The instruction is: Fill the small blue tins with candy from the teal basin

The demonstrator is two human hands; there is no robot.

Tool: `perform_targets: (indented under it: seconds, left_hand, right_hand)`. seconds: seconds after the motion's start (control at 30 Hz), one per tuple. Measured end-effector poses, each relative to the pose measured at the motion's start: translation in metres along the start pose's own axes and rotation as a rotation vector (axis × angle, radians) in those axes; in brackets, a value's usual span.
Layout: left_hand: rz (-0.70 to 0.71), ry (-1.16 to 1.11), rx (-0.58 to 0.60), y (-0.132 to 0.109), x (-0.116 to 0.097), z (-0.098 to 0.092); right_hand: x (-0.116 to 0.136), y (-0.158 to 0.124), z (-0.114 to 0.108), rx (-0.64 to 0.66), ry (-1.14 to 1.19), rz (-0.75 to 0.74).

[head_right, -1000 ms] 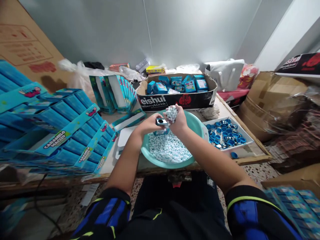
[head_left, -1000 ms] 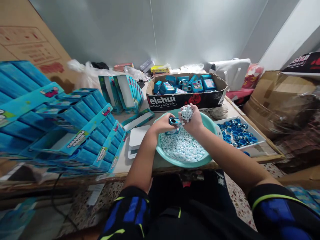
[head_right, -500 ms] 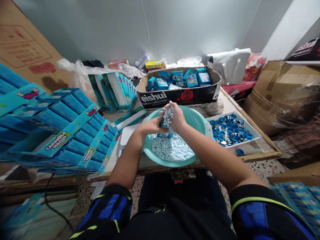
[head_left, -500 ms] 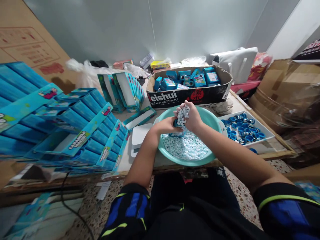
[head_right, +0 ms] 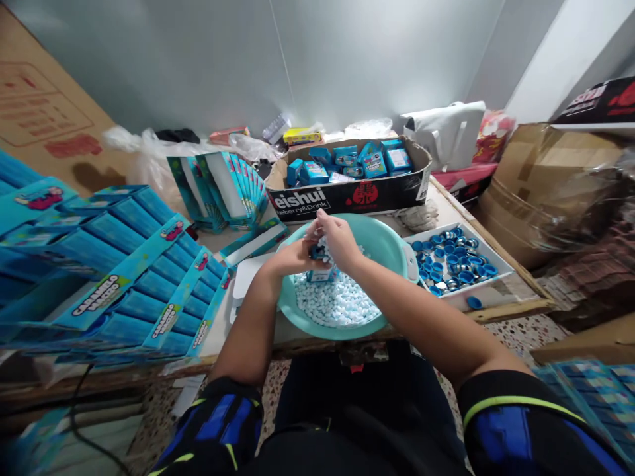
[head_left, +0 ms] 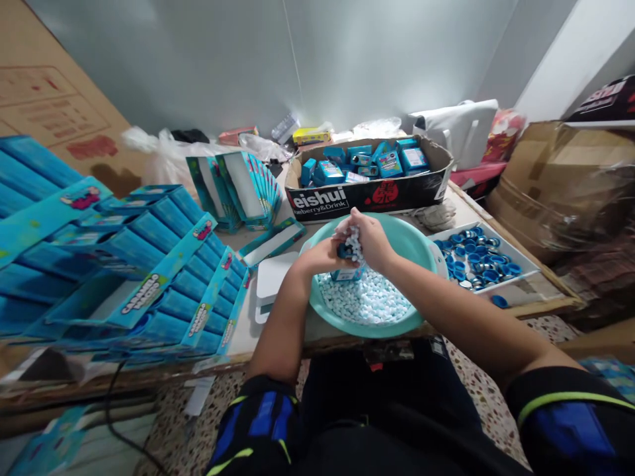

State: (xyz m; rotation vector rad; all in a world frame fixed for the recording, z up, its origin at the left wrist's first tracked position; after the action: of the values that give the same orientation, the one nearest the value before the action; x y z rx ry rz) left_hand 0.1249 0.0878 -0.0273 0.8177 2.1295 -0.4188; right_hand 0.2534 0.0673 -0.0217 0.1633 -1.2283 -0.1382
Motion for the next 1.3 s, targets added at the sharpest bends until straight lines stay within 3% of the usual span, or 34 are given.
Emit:
perform_targets:
  seconds: [0.2, 0.37, 0.5, 0.63, 0.73, 0.9, 1.1, 1.3]
  left_hand:
    - [-0.076, -0.12, -0.112, -0.003, 0.005, -0.008]
    - [-0.164, -0.119, -0.341, -0.005, 0.015, -0.016]
    - [-0.214, -0.173, -0.429, -0.007, 0.015, -0.018]
    - [-0.179, -0.171, -0.477, -0.008, 0.01, -0.017]
    - [-0.18, -0.138, -0.482, -0.008, 0.011, -0.017]
    - [-0.206, -0.078, -0.434, -0.007, 0.016, -0.016]
    - [-0.209, -0.036, -0.356, -0.009, 0.009, -0.014]
    - [-0.195, -0.039, -0.321, -0.011, 0.006, -0.012]
  right_hand:
    - [0.007, 0.007, 0.004, 0.138, -0.187, -0.145]
    - [0.02, 0.036, 0.005, 0.278, -0.274, -0.165]
    - [0.017, 0.059, -0.009, 0.191, -0.35, -0.245]
    - [0.001, 0.058, -0.033, 0.101, -0.722, -0.337]
    - [-0.006, 0.05, -0.043, 0.157, -0.974, -0.371]
    - [-0.003, 0.044, -0.039, 0.256, -1.05, -0.387]
    - [-0.006, 0.038, -0.032, 0.325, -1.045, -0.418]
    - [-0.007, 0.032, -0.024, 0.399, -0.875, -0.43]
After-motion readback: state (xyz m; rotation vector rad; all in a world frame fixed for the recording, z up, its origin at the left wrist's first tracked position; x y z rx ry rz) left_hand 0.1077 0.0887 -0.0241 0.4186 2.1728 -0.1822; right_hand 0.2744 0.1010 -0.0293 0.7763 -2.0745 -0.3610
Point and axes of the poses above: each hand's wrist, its own y-axis towards the middle knuckle, its own z-axis out of the palm, x = y × z, the point moved 3 cm from there along y, towards the middle knuckle, and after that the axes turned 2 degrees about -y, right-handed, at the moved point
